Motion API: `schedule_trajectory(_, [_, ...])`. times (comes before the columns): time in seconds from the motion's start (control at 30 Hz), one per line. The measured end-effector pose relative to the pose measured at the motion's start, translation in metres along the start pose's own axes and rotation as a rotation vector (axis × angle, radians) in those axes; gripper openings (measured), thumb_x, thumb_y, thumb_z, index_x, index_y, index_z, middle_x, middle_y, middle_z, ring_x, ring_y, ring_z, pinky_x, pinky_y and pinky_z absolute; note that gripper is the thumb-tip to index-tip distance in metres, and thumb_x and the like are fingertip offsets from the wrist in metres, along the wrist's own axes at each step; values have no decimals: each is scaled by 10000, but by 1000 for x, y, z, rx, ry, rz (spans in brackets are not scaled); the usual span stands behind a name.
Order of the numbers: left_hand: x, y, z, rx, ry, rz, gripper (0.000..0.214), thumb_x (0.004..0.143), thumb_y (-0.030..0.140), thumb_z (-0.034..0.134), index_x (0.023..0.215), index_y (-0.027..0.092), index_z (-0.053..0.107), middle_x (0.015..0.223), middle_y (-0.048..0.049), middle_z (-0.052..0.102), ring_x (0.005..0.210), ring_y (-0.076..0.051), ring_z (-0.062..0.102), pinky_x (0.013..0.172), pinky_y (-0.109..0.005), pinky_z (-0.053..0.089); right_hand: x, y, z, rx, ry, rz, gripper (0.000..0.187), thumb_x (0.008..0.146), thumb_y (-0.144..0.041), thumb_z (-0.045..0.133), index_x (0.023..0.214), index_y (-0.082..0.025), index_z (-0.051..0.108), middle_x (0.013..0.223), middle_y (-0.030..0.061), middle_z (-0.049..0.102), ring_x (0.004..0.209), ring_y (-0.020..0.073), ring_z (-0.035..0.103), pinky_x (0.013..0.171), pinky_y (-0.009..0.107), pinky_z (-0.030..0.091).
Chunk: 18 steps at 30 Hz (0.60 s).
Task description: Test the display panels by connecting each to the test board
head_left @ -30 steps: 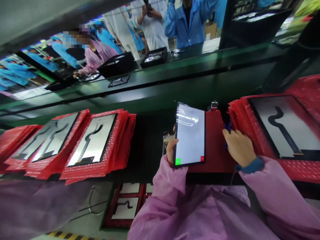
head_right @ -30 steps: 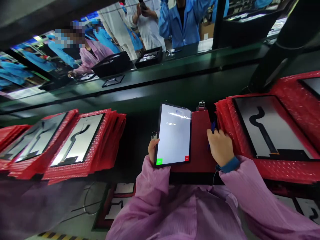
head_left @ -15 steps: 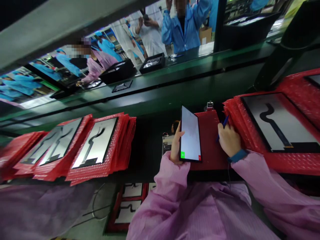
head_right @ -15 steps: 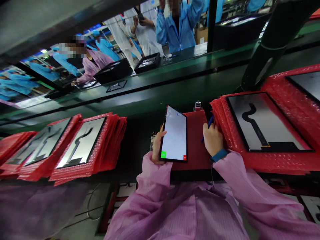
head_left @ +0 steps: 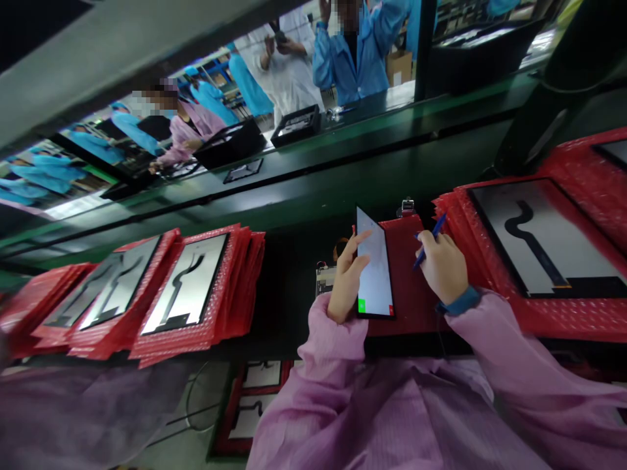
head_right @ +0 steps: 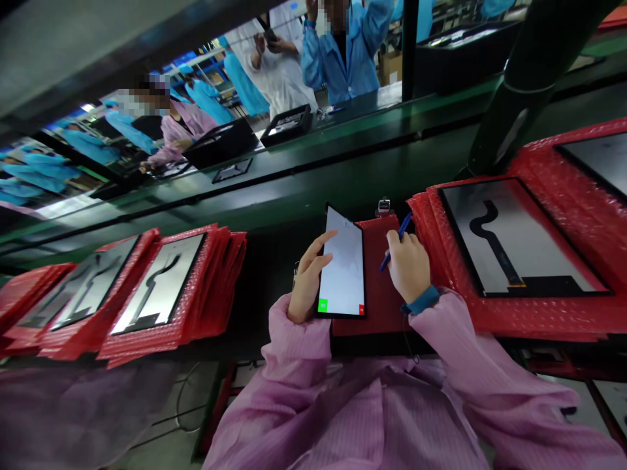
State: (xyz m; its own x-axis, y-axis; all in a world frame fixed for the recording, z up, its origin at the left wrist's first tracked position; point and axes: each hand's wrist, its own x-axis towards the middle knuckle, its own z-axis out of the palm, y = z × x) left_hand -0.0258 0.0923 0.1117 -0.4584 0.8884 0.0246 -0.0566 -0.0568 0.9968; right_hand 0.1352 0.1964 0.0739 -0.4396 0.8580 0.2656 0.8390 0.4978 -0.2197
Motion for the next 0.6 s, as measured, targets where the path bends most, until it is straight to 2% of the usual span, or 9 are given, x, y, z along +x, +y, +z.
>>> schedule_trajectory(0.07, [2, 2, 0, 114, -17, 54, 349, 852, 205, 591, 1169, 242, 731, 1410, -30, 631, 1454, -287, 432, 1244, -420, 269, -2, -8, -11, 337, 121, -29, 154, 907, -166, 529, 1039, -168, 607, 949, 77, 691, 885, 188, 657, 775, 297, 498])
schedule_trajectory(0.13, [3, 3, 1, 207, -36, 108, 312, 905, 233, 584, 1185, 238, 723, 1431, -42, 618, 1514, -265, 342, 1262, -410, 225, -3, -20, -19, 790, 231, -45, 86, 877, -218, 593, 957, -188, 594, 899, 29, 691, 788, 147, 667, 756, 283, 539])
schedule_trajectory(0.17, [4, 3, 2, 248, -47, 134, 300, 930, 252, 579, 1198, 243, 715, 1437, -43, 614, 1537, -255, 299, 1267, -411, 211, -3, -25, -22, 985, 257, -49, 97, 862, -254, 631, 923, -193, 586, 890, 20, 691, 758, 138, 669, 739, 280, 554])
schedule_trajectory(0.23, [4, 3, 5, 330, -63, 182, 290, 975, 302, 557, 1225, 258, 696, 1450, -38, 604, 1559, -241, 247, 1271, -425, 205, -4, -36, -23, 1211, 260, -53, 201, 830, -338, 713, 883, -203, 573, 896, 18, 690, 743, 132, 672, 711, 271, 571])
schedule_trajectory(0.33, [5, 0, 8, 426, -60, 234, 309, 1005, 376, 531, 1248, 259, 682, 1489, -50, 567, 1559, -247, 248, 1258, -454, 252, -7, -46, -20, 1332, 258, -44, 311, 779, -405, 798, 849, -214, 561, 886, 14, 684, 733, 127, 667, 688, 258, 574])
schedule_trajectory(0.53, [8, -6, 12, 459, -4, 297, 263, 969, 423, 596, 1090, 244, 746, 1416, -92, 622, 1528, -282, 325, 1233, -489, 311, -13, -48, -12, 1367, 263, -43, 320, 775, -413, 817, 853, -226, 569, 902, 14, 692, 799, 140, 695, 720, 263, 606])
schedule_trajectory(0.6, [8, -8, 13, 470, 33, 302, 269, 947, 446, 629, 1066, 238, 752, 1464, -111, 577, 1517, -299, 344, 1221, -503, 327, -15, -48, -11, 1382, 246, -45, 307, 788, -398, 806, 863, -228, 561, 924, 13, 696, 797, 135, 702, 749, 273, 620])
